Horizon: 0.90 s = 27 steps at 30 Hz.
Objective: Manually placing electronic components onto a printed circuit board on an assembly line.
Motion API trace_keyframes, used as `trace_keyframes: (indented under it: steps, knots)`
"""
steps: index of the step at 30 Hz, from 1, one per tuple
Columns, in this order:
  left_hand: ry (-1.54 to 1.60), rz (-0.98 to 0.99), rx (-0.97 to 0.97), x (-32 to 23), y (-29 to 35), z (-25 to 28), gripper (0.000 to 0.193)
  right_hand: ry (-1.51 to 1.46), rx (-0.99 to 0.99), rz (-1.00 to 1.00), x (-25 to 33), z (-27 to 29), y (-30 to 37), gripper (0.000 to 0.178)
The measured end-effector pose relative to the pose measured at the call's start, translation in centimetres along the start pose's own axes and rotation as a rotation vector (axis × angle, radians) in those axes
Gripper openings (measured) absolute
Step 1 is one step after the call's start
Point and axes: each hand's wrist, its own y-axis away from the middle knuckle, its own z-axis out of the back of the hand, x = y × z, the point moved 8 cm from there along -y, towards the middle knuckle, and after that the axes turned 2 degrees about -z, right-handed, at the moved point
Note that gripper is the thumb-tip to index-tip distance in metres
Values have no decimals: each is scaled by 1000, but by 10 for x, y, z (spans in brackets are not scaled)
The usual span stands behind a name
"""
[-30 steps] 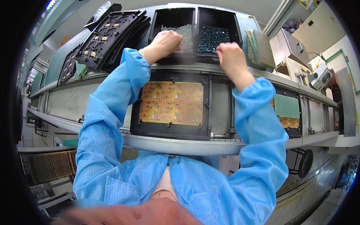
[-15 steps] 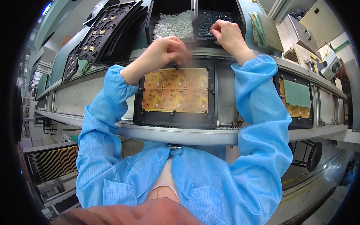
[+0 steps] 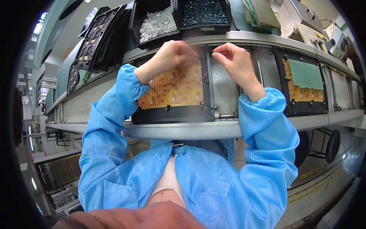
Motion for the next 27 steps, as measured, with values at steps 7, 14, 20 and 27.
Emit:
trace_keyframes:
  steps: [7,14,20,27]
  knots:
    - [-260,-183,-155,-22,5,4,27,23,-34,39,12,3,-4,16]
    - [-297,-264,-247,-25,11,5,21,86,-39,68,26,4,-3,15]
    - [-368,-310,-308,-35,11,4,16,84,-34,80,27,6,-4,15]
    - [-336,-300,-300,-33,9,2,12,85,-35,88,28,5,-3,15]
